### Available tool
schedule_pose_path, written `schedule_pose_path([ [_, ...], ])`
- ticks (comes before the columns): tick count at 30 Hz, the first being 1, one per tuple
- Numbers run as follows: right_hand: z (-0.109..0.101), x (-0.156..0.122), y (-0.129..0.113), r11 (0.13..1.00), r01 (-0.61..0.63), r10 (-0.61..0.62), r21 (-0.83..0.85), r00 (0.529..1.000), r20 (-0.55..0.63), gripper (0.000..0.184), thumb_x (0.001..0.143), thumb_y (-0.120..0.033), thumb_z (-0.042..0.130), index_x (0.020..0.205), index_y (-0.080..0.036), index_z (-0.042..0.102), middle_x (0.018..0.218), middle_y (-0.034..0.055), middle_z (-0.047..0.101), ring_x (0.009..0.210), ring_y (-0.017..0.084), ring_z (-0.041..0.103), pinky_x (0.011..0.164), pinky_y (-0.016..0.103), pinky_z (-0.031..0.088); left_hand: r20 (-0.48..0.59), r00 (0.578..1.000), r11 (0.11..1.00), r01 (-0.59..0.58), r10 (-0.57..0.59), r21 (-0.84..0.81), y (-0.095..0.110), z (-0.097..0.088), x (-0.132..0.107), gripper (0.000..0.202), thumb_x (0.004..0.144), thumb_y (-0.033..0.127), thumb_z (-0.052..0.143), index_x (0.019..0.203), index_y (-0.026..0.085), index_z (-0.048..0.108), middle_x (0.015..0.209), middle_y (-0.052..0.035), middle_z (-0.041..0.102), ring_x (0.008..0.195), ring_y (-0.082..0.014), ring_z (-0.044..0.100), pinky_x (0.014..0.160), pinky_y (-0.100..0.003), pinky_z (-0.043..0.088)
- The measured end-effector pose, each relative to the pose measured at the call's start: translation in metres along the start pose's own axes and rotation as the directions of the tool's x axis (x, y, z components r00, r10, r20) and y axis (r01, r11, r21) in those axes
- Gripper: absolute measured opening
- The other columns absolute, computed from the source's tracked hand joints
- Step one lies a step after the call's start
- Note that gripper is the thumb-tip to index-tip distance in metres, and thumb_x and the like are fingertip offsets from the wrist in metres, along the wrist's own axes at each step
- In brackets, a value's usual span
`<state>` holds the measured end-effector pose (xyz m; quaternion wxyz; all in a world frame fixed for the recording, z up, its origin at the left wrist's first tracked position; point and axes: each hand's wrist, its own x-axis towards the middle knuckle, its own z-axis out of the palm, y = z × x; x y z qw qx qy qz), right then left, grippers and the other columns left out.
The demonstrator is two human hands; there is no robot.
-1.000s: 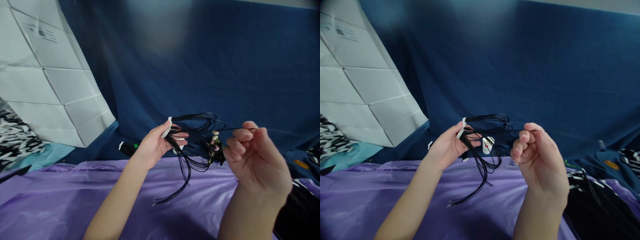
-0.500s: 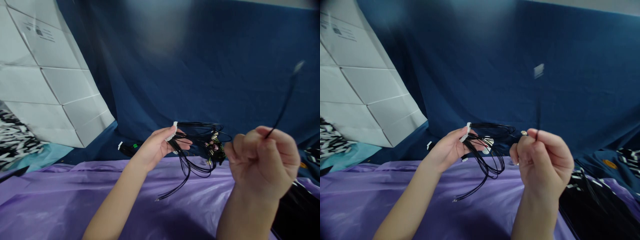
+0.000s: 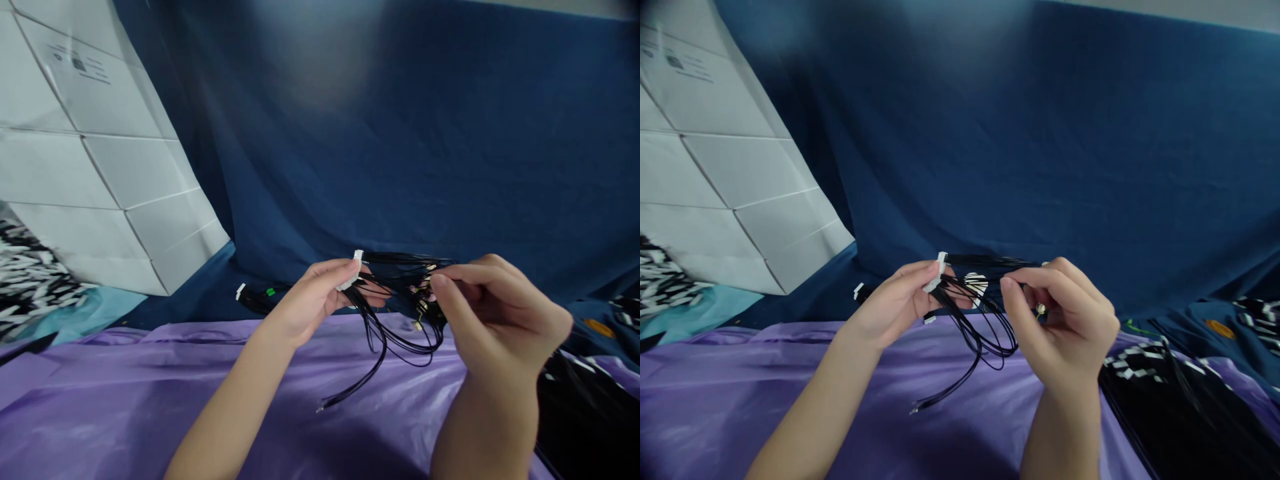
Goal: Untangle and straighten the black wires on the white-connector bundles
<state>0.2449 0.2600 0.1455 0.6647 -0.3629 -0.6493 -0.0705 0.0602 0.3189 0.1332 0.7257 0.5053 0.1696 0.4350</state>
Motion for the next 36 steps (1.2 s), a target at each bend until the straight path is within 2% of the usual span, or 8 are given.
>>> schedule_pose_path([
  [12,0.0001,-0.0006,-0.0025,1.000,0.005,-0.005,0.015,1.000,0.022,0.017,0.082,-0.003,0.070,0.078,-0.019,0.067,0.069,-0.0013,0.058,0.058,0.010,0.046,0.051,0.029,0.032,0.006,1.000,1.000,0.005,-0.005,-0.023,0.0013,0.0003,-0.0007,0.026,0.087,0.040,0.073,0.088,0.014,0.078,0.088,-0.0084,0.078,0.083,-0.0209,0.075,0.081,-0.030,0.060],
  [18,-0.0010,-0.0005,0.0000,0.999,0.021,-0.019,-0.034,0.999,0.045,0.018,0.081,-0.002,0.070,0.079,-0.020,0.067,0.067,-0.0021,0.056,0.057,0.010,0.045,0.050,0.029,0.033,0.022,1.000,1.000,-0.001,0.001,-0.027,0.0011,0.0004,-0.0001,0.028,0.086,0.042,0.073,0.088,0.013,0.077,0.089,-0.0088,0.078,0.084,-0.0213,0.075,0.083,-0.031,0.059],
  [25,0.0009,-0.0038,0.0040,0.987,0.148,-0.149,-0.058,0.989,-0.010,0.023,0.081,0.000,0.071,0.092,-0.021,0.071,0.075,-0.0009,0.061,0.062,0.011,0.050,0.053,0.029,0.038,0.049,0.999,0.998,0.011,-0.008,-0.056,0.0001,-0.0010,0.0004,0.027,0.087,0.040,0.073,0.088,0.013,0.076,0.088,-0.0088,0.078,0.084,-0.0213,0.075,0.084,-0.032,0.060],
  [30,-0.0019,-0.0015,0.0047,0.969,0.218,-0.208,-0.117,0.974,0.089,0.024,0.082,0.001,0.069,0.093,-0.020,0.070,0.077,-0.0010,0.061,0.063,0.009,0.052,0.052,0.026,0.040,0.059,0.998,0.996,0.006,0.000,-0.090,0.0015,-0.0024,0.0006,0.027,0.087,0.039,0.073,0.089,0.012,0.075,0.089,-0.0106,0.078,0.084,-0.0229,0.076,0.082,-0.034,0.061],
  [34,-0.0032,0.0001,0.0058,0.948,0.296,-0.290,-0.116,0.955,0.061,0.030,0.082,0.003,0.067,0.097,-0.022,0.071,0.079,-0.0007,0.062,0.065,0.011,0.056,0.053,0.026,0.044,0.075,0.997,0.995,0.018,-0.010,-0.099,0.0033,-0.0018,-0.0010,0.028,0.090,0.037,0.069,0.091,0.009,0.074,0.090,-0.0116,0.077,0.083,-0.0230,0.075,0.082,-0.037,0.061],
  [36,-0.0033,-0.0003,0.0053,0.948,0.295,-0.290,-0.122,0.955,0.057,0.032,0.083,0.003,0.067,0.099,-0.024,0.071,0.079,-0.0005,0.061,0.065,0.012,0.056,0.053,0.027,0.044,0.073,0.997,0.996,0.019,-0.012,-0.092,0.0038,-0.0013,-0.0018,0.029,0.092,0.037,0.067,0.091,0.009,0.073,0.091,-0.0116,0.076,0.084,-0.0227,0.075,0.084,-0.038,0.061],
])
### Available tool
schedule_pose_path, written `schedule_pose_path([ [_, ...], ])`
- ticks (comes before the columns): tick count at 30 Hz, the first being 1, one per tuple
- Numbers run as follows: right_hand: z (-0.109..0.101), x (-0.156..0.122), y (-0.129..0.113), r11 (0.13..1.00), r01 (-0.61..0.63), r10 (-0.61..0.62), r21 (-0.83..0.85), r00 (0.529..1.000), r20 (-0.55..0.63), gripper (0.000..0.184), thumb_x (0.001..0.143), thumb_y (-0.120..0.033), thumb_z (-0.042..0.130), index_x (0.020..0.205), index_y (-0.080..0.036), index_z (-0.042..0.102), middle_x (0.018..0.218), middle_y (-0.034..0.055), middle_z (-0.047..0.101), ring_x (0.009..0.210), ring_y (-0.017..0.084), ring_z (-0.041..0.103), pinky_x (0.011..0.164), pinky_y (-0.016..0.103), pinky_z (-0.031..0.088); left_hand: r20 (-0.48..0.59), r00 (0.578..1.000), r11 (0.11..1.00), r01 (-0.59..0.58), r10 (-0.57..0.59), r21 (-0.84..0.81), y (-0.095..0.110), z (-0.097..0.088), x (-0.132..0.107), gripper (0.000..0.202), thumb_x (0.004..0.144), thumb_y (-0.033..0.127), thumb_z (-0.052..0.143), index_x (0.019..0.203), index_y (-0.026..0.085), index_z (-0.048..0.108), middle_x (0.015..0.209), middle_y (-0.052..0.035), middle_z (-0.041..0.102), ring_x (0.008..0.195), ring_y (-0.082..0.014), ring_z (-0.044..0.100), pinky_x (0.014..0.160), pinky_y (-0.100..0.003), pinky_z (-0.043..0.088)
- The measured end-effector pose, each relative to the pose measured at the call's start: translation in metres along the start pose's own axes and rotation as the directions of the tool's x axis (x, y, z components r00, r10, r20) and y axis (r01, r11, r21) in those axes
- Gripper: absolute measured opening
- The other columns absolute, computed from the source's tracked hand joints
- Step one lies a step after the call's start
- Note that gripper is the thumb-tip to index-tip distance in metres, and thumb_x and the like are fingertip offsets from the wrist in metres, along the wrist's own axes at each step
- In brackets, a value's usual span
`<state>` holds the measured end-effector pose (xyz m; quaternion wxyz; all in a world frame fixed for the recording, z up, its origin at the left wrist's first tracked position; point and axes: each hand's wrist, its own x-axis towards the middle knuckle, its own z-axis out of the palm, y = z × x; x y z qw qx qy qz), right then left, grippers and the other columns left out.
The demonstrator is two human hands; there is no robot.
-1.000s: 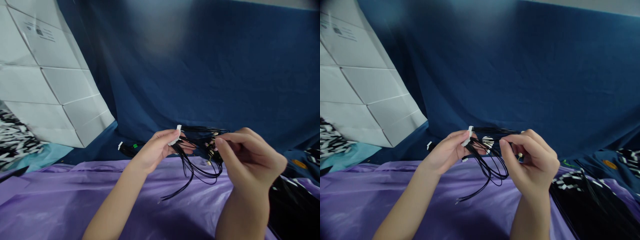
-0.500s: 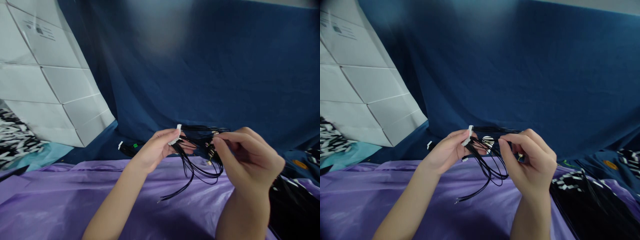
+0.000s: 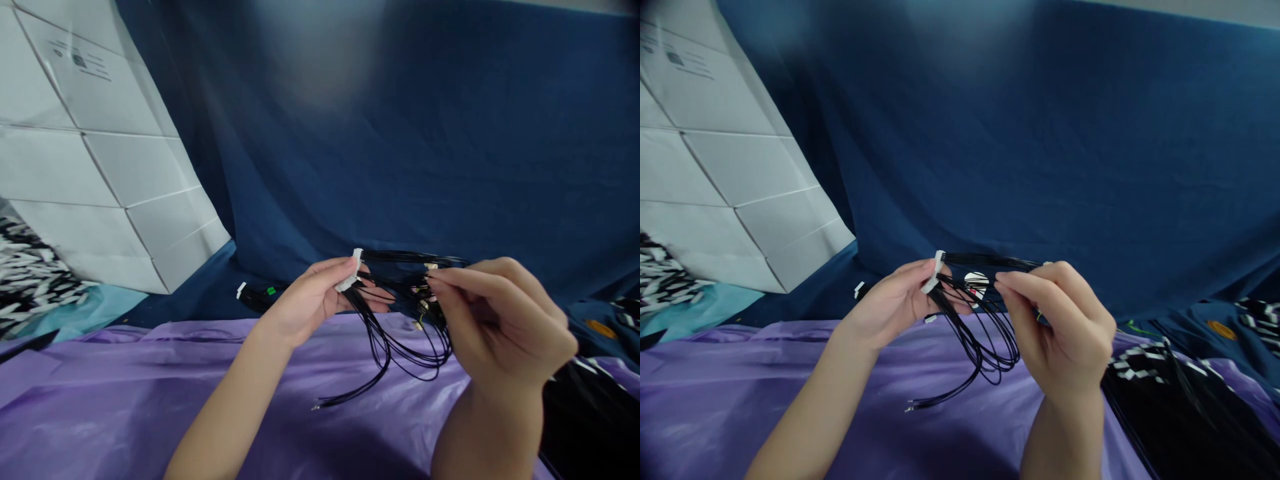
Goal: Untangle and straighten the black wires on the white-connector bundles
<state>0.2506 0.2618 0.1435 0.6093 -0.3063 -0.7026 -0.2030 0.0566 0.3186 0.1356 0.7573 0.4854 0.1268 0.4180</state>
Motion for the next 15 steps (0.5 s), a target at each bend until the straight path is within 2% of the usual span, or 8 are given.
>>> schedule_pose_path([
  [5,-0.0020,-0.0018,-0.0033,0.998,-0.058,0.058,-0.010,0.998,0.014,0.035,0.084,0.000,0.067,0.102,-0.029,0.072,0.080,0.0010,0.061,0.065,0.015,0.056,0.053,0.031,0.044,0.026,0.999,0.998,0.046,-0.045,-0.050,-0.0006,-0.0007,0.0001,0.028,0.089,0.038,0.069,0.089,0.011,0.069,0.087,-0.0115,0.076,0.080,-0.0225,0.075,0.078,-0.034,0.061],
  [11,-0.0040,-0.0041,-0.0053,0.999,-0.034,0.035,-0.031,0.999,0.017,0.040,0.083,0.001,0.066,0.106,-0.031,0.073,0.081,0.0007,0.061,0.063,0.015,0.056,0.055,0.032,0.044,0.052,0.996,0.995,0.070,-0.066,-0.072,-0.0007,-0.0020,0.0002,0.028,0.090,0.039,0.069,0.088,0.011,0.070,0.087,-0.0105,0.077,0.080,-0.0217,0.075,0.078,-0.032,0.061],
  [15,-0.0044,-0.0032,-0.0055,0.999,0.019,-0.018,-0.027,1.000,0.010,0.040,0.080,0.003,0.069,0.105,-0.028,0.072,0.081,0.0006,0.060,0.064,0.015,0.056,0.055,0.031,0.043,0.054,0.995,0.993,0.084,-0.079,-0.082,0.0001,-0.0012,-0.0005,0.030,0.088,0.041,0.071,0.087,0.011,0.071,0.084,-0.0096,0.076,0.079,-0.0214,0.075,0.077,-0.033,0.062],
])
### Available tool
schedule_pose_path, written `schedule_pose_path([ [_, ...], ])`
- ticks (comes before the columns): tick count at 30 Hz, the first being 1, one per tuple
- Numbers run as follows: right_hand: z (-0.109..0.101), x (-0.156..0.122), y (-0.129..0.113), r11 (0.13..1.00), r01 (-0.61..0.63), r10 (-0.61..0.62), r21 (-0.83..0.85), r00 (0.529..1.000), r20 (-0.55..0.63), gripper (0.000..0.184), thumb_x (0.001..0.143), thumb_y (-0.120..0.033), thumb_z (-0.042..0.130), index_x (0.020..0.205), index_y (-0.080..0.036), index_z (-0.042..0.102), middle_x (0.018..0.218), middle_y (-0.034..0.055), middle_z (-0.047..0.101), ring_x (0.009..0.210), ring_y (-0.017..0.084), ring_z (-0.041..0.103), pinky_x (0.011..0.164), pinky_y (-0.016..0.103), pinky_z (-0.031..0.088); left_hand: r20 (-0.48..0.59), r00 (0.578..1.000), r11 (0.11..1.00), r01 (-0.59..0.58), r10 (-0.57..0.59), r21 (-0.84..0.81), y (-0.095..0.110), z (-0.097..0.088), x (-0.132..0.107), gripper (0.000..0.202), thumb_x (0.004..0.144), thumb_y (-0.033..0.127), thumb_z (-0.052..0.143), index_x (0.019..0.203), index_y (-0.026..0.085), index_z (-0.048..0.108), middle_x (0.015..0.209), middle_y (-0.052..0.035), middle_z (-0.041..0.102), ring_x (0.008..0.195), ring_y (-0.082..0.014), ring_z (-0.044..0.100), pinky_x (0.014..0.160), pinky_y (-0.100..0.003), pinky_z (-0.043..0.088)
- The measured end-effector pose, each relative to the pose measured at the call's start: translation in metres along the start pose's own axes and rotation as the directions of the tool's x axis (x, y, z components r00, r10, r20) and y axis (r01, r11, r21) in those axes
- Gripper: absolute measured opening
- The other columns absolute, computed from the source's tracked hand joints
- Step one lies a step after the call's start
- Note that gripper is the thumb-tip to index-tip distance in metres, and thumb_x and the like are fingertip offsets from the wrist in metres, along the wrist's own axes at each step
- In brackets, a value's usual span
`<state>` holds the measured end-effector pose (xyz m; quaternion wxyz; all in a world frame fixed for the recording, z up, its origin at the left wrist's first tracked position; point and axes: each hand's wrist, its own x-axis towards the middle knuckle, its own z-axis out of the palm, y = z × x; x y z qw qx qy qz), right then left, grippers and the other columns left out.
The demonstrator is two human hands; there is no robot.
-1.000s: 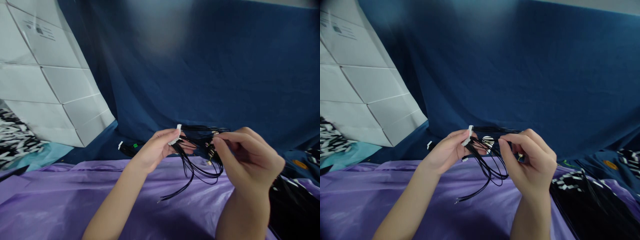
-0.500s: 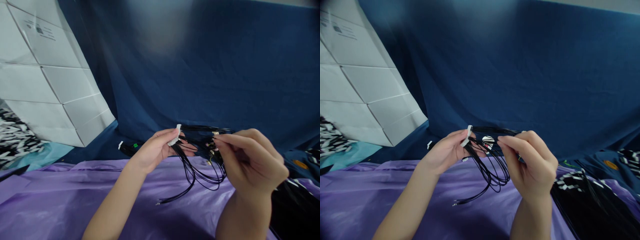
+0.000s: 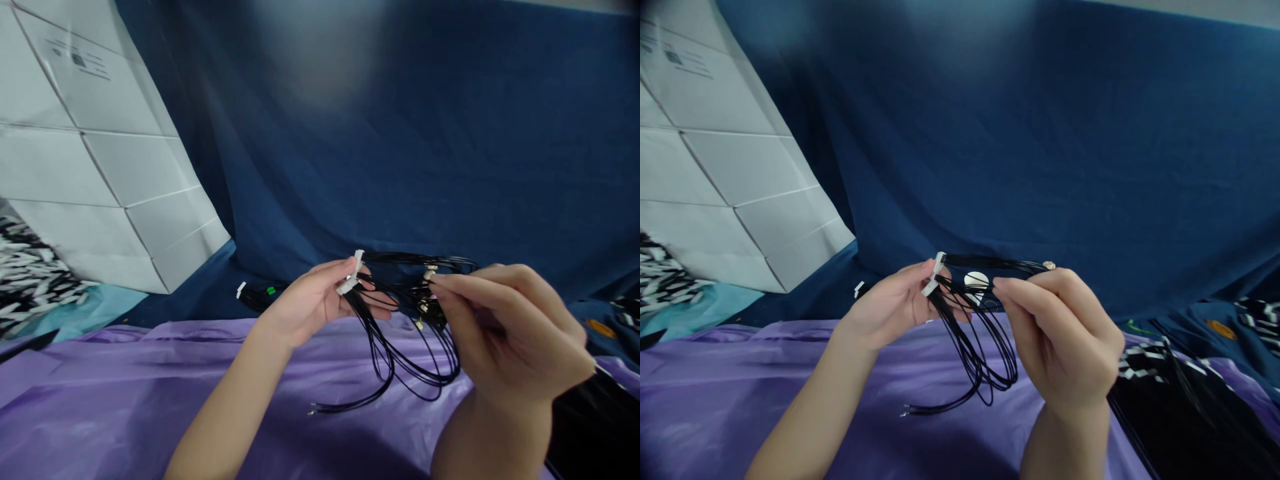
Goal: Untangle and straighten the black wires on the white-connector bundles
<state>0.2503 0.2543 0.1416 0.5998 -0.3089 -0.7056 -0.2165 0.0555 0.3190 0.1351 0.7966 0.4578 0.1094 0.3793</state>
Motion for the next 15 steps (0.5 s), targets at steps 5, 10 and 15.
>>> schedule_pose_path([
  [5,0.0009,0.0013,-0.0004,0.999,-0.045,0.045,0.017,0.999,0.019,0.033,0.081,0.001,0.069,0.101,-0.025,0.070,0.083,0.0011,0.062,0.066,0.014,0.056,0.057,0.031,0.045,-0.052,0.998,0.998,-0.029,0.032,0.052,0.0004,0.0028,0.0003,0.028,0.087,0.039,0.073,0.087,0.011,0.070,0.085,-0.0106,0.076,0.078,-0.0225,0.075,0.078,-0.034,0.061],
  [10,0.0024,0.0017,-0.0028,0.994,-0.105,0.105,-0.004,0.993,0.046,0.025,0.083,-0.003,0.068,0.094,-0.024,0.068,0.079,0.0010,0.062,0.064,0.014,0.054,0.055,0.031,0.044,-0.073,0.994,0.983,-0.064,0.077,0.171,0.0006,0.0047,-0.0014,0.029,0.089,0.041,0.070,0.088,0.012,0.075,0.087,-0.0084,0.076,0.082,-0.0201,0.074,0.082,-0.031,0.059],
  [15,0.0018,0.0041,-0.0032,0.992,-0.121,0.123,-0.032,0.990,0.074,0.019,0.084,-0.003,0.068,0.090,-0.022,0.066,0.075,-0.0007,0.058,0.059,0.010,0.050,0.051,0.028,0.040,-0.073,0.992,0.977,-0.087,0.103,0.192,-0.0004,0.0035,-0.0026,0.028,0.090,0.042,0.069,0.088,0.015,0.076,0.090,-0.0068,0.076,0.086,-0.0203,0.074,0.086,-0.032,0.057],
])
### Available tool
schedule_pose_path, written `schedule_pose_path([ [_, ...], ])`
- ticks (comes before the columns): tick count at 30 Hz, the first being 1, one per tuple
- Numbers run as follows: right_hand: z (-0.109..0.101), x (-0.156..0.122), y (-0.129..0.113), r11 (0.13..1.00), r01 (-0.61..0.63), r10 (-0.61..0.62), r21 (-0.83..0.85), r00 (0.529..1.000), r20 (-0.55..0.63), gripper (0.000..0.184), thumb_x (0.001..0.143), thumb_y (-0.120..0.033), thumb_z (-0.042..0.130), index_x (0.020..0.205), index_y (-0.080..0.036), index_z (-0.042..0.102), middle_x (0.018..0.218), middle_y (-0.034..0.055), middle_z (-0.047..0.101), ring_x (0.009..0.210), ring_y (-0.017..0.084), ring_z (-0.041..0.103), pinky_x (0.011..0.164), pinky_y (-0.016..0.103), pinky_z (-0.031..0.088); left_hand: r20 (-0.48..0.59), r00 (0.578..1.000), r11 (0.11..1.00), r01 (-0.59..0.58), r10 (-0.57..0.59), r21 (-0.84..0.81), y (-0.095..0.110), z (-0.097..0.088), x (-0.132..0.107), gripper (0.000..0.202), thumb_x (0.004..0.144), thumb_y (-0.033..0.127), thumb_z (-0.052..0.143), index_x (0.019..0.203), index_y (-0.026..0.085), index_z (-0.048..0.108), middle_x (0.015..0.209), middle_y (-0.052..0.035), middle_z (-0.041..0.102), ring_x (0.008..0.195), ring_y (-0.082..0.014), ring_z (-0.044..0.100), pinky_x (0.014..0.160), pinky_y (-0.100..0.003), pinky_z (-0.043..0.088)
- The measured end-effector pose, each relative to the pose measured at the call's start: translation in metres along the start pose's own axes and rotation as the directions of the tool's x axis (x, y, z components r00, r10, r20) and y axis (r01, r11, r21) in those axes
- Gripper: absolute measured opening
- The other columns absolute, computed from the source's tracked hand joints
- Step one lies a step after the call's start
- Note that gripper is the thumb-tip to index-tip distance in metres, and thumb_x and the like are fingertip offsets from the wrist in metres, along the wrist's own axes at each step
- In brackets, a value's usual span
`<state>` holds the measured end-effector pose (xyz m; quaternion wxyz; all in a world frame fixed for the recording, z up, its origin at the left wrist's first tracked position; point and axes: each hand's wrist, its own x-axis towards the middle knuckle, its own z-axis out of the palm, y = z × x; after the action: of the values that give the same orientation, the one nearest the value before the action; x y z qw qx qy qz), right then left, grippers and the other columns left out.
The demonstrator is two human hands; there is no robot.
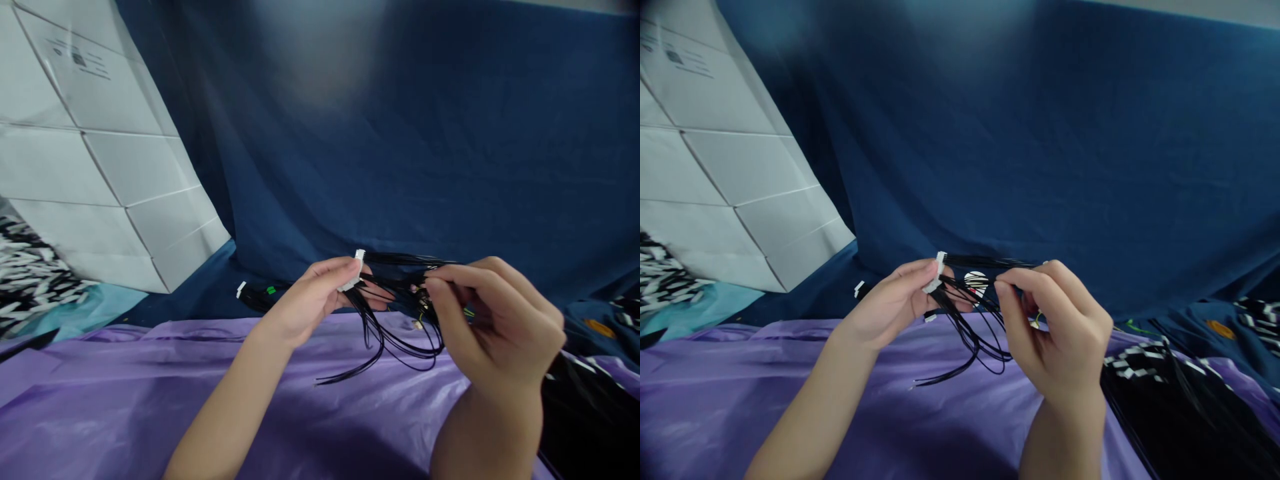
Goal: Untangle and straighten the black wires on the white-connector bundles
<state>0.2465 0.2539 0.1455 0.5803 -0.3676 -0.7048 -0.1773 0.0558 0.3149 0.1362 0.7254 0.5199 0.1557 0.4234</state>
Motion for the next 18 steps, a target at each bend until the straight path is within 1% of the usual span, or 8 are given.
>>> schedule_pose_path([
  [3,-0.0006,0.0013,0.0005,1.000,-0.016,0.016,-0.005,0.998,0.055,0.018,0.086,-0.005,0.067,0.092,-0.021,0.068,0.077,0.0003,0.061,0.062,0.011,0.055,0.054,0.028,0.043,-0.019,1.000,1.000,0.005,-0.005,-0.009,-0.0006,0.0003,0.0005,0.028,0.087,0.043,0.072,0.087,0.015,0.076,0.089,-0.0071,0.076,0.085,-0.0212,0.074,0.086,-0.033,0.056],
  [6,0.0017,0.0010,0.0016,1.000,0.026,-0.027,0.009,0.997,0.074,0.020,0.086,-0.004,0.068,0.094,-0.022,0.070,0.082,0.0014,0.066,0.068,0.013,0.063,0.062,0.030,0.050,-0.051,0.998,0.999,0.041,-0.040,0.011,-0.0012,0.0023,0.0009,0.029,0.086,0.043,0.073,0.087,0.014,0.075,0.087,-0.0083,0.076,0.085,-0.0223,0.074,0.086,-0.034,0.056],
  [8,0.0041,-0.0003,0.0027,0.998,0.051,-0.052,0.020,0.996,0.073,0.023,0.085,-0.002,0.069,0.094,-0.022,0.072,0.083,0.0012,0.068,0.069,0.013,0.065,0.065,0.030,0.053,-0.081,0.995,0.997,0.061,-0.058,0.041,-0.0020,0.0037,0.0009,0.030,0.085,0.043,0.073,0.088,0.013,0.074,0.086,-0.0088,0.075,0.084,-0.0227,0.073,0.086,-0.034,0.055],
  [10,0.0057,-0.0021,0.0040,0.998,0.061,-0.063,0.032,0.995,0.073,0.026,0.083,0.000,0.071,0.096,-0.023,0.073,0.084,0.0012,0.069,0.068,0.013,0.066,0.064,0.029,0.055,-0.093,0.993,0.995,0.075,-0.070,0.059,-0.0028,0.0047,0.0007,0.031,0.086,0.043,0.072,0.089,0.013,0.072,0.085,-0.0090,0.075,0.083,-0.0224,0.073,0.085,-0.034,0.055],
  [13,0.0058,-0.0042,0.0058,0.997,0.070,-0.073,0.041,0.994,0.081,0.028,0.083,0.000,0.071,0.098,-0.024,0.074,0.085,0.0013,0.070,0.069,0.014,0.068,0.063,0.029,0.057,-0.067,0.994,0.995,0.089,-0.087,0.035,-0.0033,0.0056,0.0004,0.029,0.088,0.042,0.070,0.087,0.013,0.070,0.083,-0.0090,0.075,0.081,-0.0215,0.073,0.084,-0.032,0.054],
  [18,0.0062,-0.0037,0.0047,0.997,0.069,-0.073,0.038,0.992,0.099,0.026,0.084,-0.002,0.069,0.097,-0.024,0.073,0.085,0.0014,0.070,0.068,0.014,0.067,0.061,0.028,0.057,-0.061,0.995,0.996,0.083,-0.081,0.028,-0.0027,0.0059,0.0001,0.028,0.087,0.041,0.070,0.085,0.014,0.069,0.081,-0.0078,0.074,0.079,-0.0210,0.073,0.082,-0.032,0.054],
])
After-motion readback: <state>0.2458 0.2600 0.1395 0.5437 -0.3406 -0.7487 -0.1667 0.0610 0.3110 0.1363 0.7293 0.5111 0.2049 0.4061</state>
